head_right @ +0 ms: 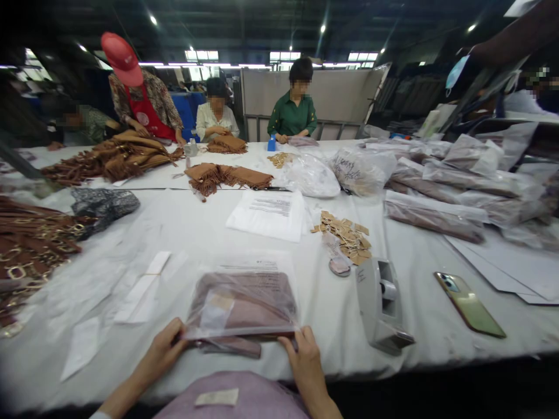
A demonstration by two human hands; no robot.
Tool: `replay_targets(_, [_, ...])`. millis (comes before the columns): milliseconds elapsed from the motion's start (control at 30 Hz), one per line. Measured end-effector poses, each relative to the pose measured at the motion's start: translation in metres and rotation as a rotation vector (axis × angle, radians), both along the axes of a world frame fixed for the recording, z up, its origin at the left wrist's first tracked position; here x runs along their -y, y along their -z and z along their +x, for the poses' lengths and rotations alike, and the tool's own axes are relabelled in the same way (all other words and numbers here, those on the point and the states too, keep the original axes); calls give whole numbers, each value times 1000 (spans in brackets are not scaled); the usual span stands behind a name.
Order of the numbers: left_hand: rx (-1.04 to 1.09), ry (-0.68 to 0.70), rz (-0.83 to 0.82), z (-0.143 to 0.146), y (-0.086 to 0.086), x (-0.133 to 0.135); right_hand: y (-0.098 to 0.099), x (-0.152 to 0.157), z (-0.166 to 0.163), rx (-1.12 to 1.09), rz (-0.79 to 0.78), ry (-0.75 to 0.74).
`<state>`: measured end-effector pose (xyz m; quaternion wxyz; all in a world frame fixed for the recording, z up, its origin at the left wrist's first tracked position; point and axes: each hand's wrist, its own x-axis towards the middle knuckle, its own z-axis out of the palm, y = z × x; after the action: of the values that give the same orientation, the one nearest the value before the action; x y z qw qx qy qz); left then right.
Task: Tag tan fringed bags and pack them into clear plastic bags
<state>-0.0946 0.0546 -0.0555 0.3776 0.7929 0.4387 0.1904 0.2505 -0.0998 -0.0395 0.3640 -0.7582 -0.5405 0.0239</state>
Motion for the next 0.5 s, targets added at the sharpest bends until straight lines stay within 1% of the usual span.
replay_targets(67, [3,-10,13,-4,4,8,5,11,-2,17,19,-18])
replay_targets(200, [1,3,54,-9,18,27,16,28,-3,71,51,-83])
replay_targets(300, [4,-8,79,-5,25,29,21,23,-1,99,70,-66])
replay_targets(400, [11,-42,113,5,26,22,27,12,5,147,118,-16])
replay_targets(500, [18,-65,151,8,28,20,39,12,10,202,133,-29])
